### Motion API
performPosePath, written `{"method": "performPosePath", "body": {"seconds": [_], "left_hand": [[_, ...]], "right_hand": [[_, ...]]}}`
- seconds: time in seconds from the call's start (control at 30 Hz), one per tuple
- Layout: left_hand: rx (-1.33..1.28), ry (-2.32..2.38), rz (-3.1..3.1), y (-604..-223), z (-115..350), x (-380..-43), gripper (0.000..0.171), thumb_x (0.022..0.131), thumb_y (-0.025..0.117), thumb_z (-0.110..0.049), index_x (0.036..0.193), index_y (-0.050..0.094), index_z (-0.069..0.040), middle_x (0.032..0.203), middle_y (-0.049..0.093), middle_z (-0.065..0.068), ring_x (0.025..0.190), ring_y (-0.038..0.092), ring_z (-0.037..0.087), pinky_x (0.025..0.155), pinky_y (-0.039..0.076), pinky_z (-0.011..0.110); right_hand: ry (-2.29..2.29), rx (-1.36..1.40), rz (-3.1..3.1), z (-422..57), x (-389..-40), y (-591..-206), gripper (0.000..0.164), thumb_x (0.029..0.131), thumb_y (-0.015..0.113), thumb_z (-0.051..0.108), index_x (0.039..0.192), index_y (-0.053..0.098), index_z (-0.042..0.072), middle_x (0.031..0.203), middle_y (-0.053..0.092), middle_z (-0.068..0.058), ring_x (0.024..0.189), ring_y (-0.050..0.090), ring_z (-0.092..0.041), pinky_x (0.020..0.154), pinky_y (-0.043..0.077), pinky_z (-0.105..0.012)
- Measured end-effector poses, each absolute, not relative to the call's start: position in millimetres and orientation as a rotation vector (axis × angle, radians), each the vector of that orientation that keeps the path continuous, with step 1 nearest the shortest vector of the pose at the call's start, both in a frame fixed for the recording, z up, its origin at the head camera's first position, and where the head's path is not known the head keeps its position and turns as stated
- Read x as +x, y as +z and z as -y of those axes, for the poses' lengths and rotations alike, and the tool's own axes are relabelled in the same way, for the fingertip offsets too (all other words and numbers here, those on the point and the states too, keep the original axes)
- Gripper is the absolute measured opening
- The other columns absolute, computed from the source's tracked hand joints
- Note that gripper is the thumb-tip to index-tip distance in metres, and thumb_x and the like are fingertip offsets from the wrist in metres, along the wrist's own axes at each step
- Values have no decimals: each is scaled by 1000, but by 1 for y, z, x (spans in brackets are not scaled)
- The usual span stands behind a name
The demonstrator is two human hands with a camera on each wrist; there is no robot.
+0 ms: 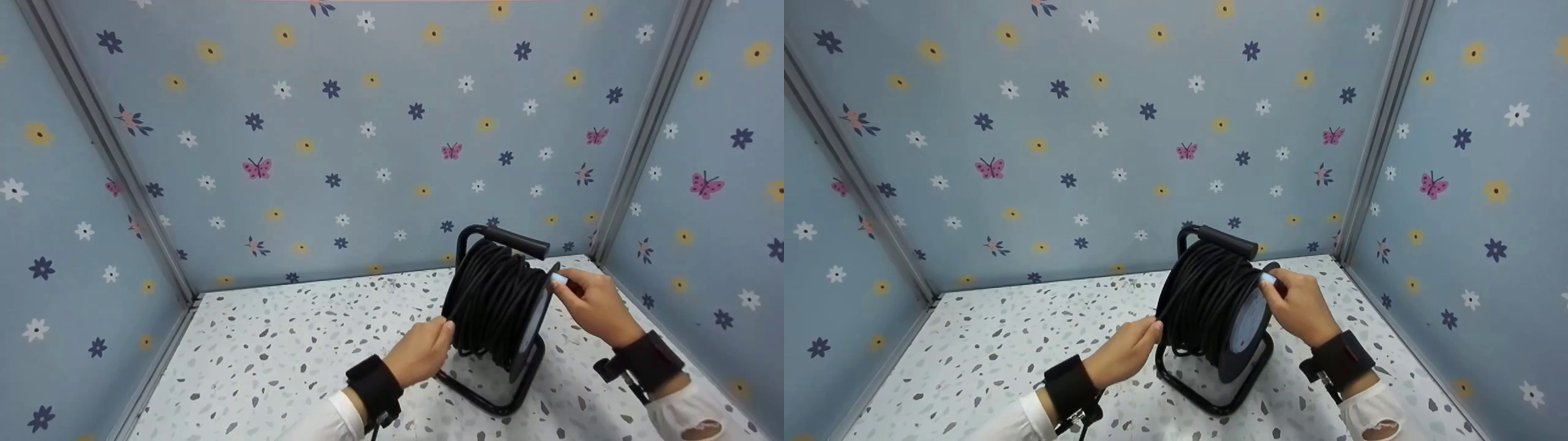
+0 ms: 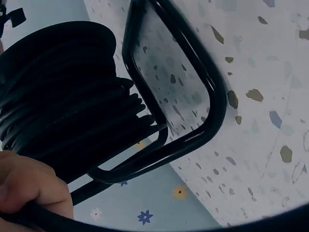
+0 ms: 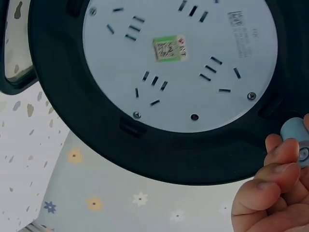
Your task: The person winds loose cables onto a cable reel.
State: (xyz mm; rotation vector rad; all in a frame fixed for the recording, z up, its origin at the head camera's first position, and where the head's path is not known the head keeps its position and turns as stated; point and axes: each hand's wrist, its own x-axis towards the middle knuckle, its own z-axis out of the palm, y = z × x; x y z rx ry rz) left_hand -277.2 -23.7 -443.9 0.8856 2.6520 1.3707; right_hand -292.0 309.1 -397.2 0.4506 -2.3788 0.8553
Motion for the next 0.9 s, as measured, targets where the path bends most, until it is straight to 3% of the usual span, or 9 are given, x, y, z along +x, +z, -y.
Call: {"method": "performPosePath", "body": {"seconds": [0.13,0.23,0.33,0.53,0.63,0.73,0.9], "left_hand": [[649,1641,-2280,-454,35,-275,51,119,35,-35,88,63,-6,63,51,-6,48,47,6,50,46,23],[451,1752,-2009,-471,50,-266,60,119,30,-43,84,63,-7,55,51,-4,38,49,7,41,50,26],[340,1736,-1893,-487,66,-256,66,118,26,-47,76,60,-11,55,51,-4,39,49,6,45,53,26],[255,1724,-1829,-503,88,-238,65,118,24,-47,65,46,-18,56,38,-7,44,32,6,45,40,21],[267,1780,-1831,-500,93,-234,60,118,27,-44,64,36,-20,56,31,-8,46,23,6,44,26,21],[417,1762,-1957,-493,93,-233,59,119,30,-37,63,32,-19,54,29,-10,46,21,4,45,19,21],[751,1575,-2317,-481,86,-232,63,119,32,-28,59,36,-11,52,33,-11,47,27,3,50,26,21]], "right_hand": [[848,438,2375,-311,-296,-400,14,102,70,4,112,78,-1,67,53,8,58,43,1,61,39,-24],[846,434,2371,-312,-298,-401,12,102,70,4,110,78,0,68,52,8,58,42,0,61,37,-24],[842,430,2366,-314,-301,-401,10,103,70,5,108,78,2,68,50,8,58,40,0,60,35,-25],[828,417,2391,-319,-308,-402,8,105,68,7,104,77,5,68,51,6,57,39,-1,61,33,-26],[844,387,2425,-323,-310,-403,10,106,68,8,107,77,5,69,53,5,58,41,-3,62,34,-27],[842,380,2433,-327,-313,-406,12,106,67,9,109,77,4,69,53,4,58,41,-3,63,34,-27],[772,412,2432,-330,-320,-410,11,106,68,9,111,76,3,67,52,4,56,39,-2,62,34,-28]]}}
